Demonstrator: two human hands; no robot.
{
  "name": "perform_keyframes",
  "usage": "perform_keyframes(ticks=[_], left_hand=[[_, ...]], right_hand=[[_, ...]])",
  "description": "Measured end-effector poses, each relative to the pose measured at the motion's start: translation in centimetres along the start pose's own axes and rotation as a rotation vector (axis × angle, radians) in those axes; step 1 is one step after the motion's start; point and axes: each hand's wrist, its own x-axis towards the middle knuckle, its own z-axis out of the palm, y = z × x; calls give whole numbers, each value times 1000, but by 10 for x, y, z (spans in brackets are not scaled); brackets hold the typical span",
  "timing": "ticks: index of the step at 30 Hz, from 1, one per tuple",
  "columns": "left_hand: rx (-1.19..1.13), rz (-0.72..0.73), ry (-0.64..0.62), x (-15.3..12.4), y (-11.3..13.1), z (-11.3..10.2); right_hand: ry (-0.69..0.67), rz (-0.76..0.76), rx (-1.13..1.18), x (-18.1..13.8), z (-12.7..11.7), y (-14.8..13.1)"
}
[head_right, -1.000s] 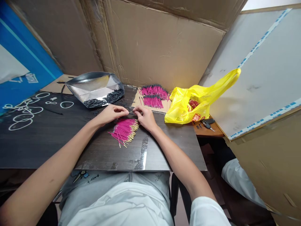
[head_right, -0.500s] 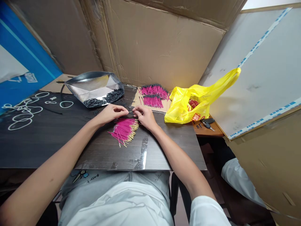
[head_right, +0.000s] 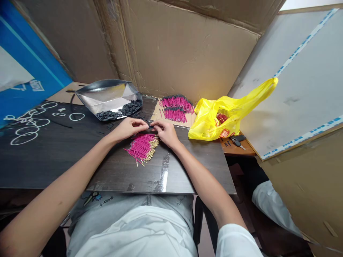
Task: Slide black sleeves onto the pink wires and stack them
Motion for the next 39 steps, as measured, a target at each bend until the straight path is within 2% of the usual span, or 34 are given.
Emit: perform_keyframes(ticks=[8, 14, 20, 26, 31, 39], left_hand=[[-53, -25, -30, -2, 3, 4], [9, -13, 34, 1, 1, 5], [-89, 8, -68, -2, 7, 3], [-194, -37, -86, -4, 7, 3], [-218, -44, -66, -5, 8, 7], [-273, -28, -4, 1, 2, 14]], right_hand=[[-44, 109, 256, 3, -6, -2], [-46, 186, 357, 4, -8, -6], [-56, 212, 395, 3, -9, -8], [-110, 220, 437, 3, -9, -6], [-138, 241, 453, 2, -8, -7], [-111, 292, 549, 3, -9, -17]])
